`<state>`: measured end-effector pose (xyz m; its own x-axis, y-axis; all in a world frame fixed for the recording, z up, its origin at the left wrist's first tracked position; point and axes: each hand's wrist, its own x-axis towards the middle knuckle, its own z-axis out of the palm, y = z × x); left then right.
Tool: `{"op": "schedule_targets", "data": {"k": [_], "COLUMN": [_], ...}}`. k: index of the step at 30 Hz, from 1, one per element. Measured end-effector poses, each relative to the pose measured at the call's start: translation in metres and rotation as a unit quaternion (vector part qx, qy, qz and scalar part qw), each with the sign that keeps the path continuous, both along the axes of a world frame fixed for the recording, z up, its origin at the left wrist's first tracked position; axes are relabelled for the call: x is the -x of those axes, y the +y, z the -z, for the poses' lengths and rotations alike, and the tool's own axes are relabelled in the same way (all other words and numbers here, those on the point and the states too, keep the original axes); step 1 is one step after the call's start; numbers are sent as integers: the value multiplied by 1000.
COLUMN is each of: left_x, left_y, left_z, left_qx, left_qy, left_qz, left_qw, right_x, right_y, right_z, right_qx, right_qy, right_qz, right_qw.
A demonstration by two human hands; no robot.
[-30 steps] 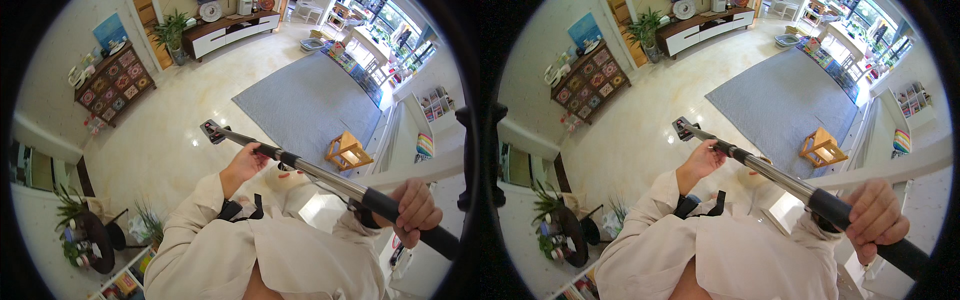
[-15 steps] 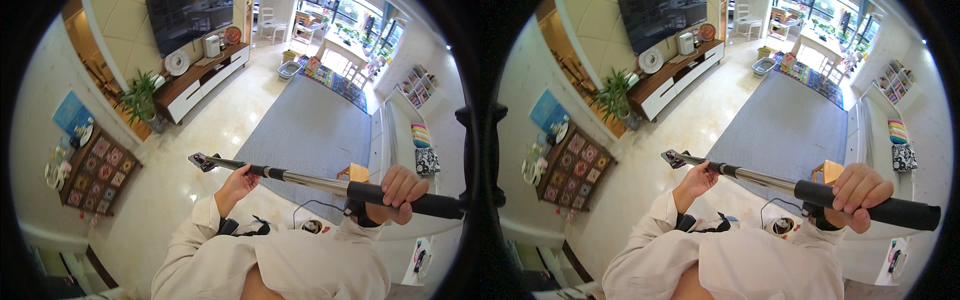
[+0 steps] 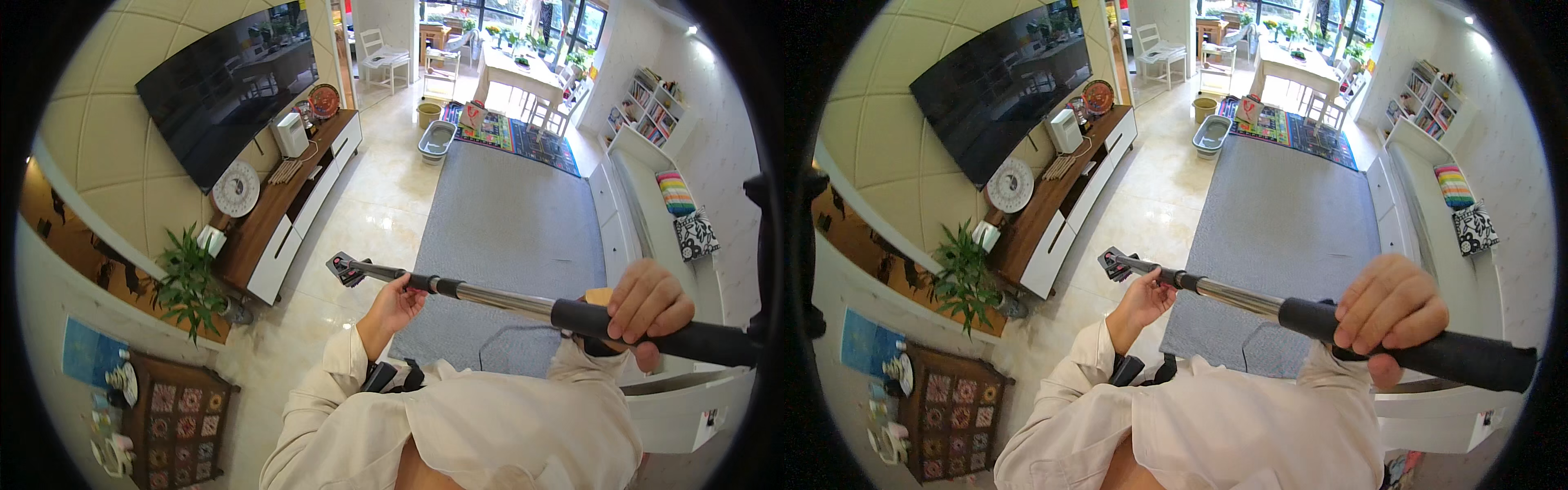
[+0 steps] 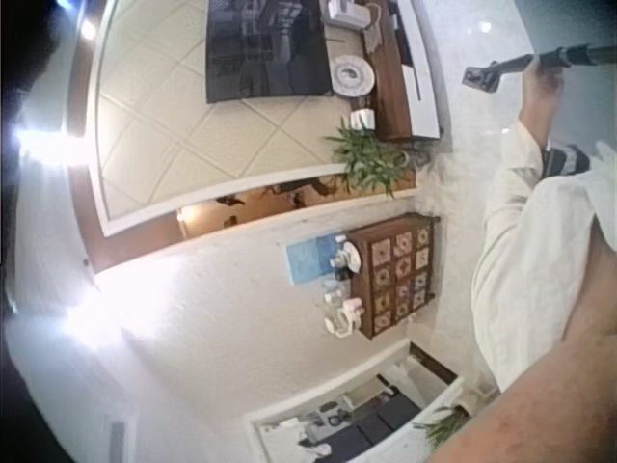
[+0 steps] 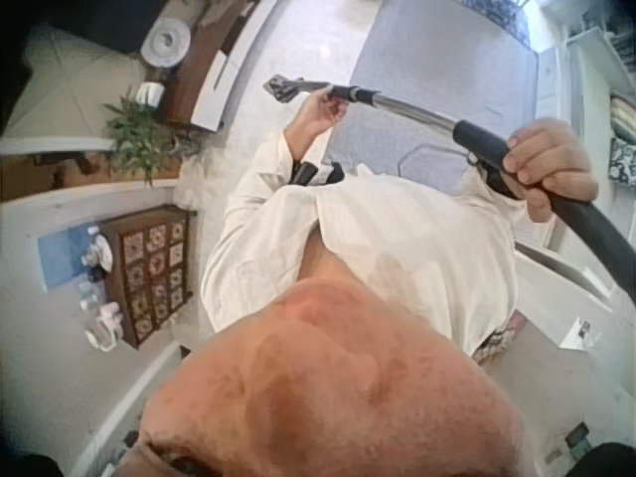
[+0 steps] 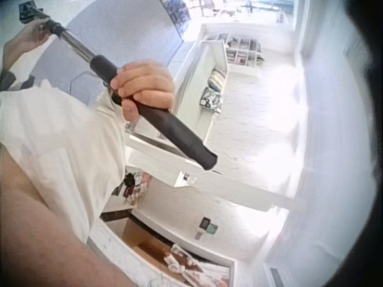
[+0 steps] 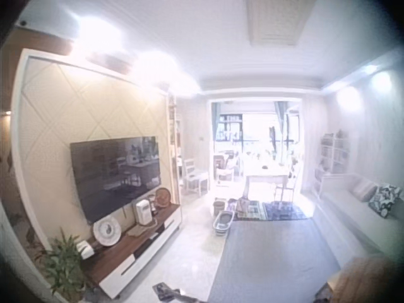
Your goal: The person mops the tiled floor in a home using a corded electric mop. They move through the entryway, living room, and bedroom, cleaning around furniture and rugs. The mop head is rinsed in a bucket of water during the task.
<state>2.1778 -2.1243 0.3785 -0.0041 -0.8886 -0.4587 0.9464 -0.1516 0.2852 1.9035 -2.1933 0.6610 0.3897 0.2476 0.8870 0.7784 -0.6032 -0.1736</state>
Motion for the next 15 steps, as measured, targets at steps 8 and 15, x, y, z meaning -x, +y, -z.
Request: {"op": "schedule_targets", "data": {"k": [8, 15], "left_x": [-144, -259], "left_y": [-143, -304], "left_z": [1, 4], "left_qx": [-9, -16], "left_qy": [-5, -20], "left_qz": [37, 163], "left_qw": [999, 986], "right_x": [-136, -231], "right_y": [-115, -202], "right_z": [-6, 14], "right_qx": [13, -3], "right_qy": [32, 37], "right_qz": [16, 146], "right_qw": [999, 989]}}
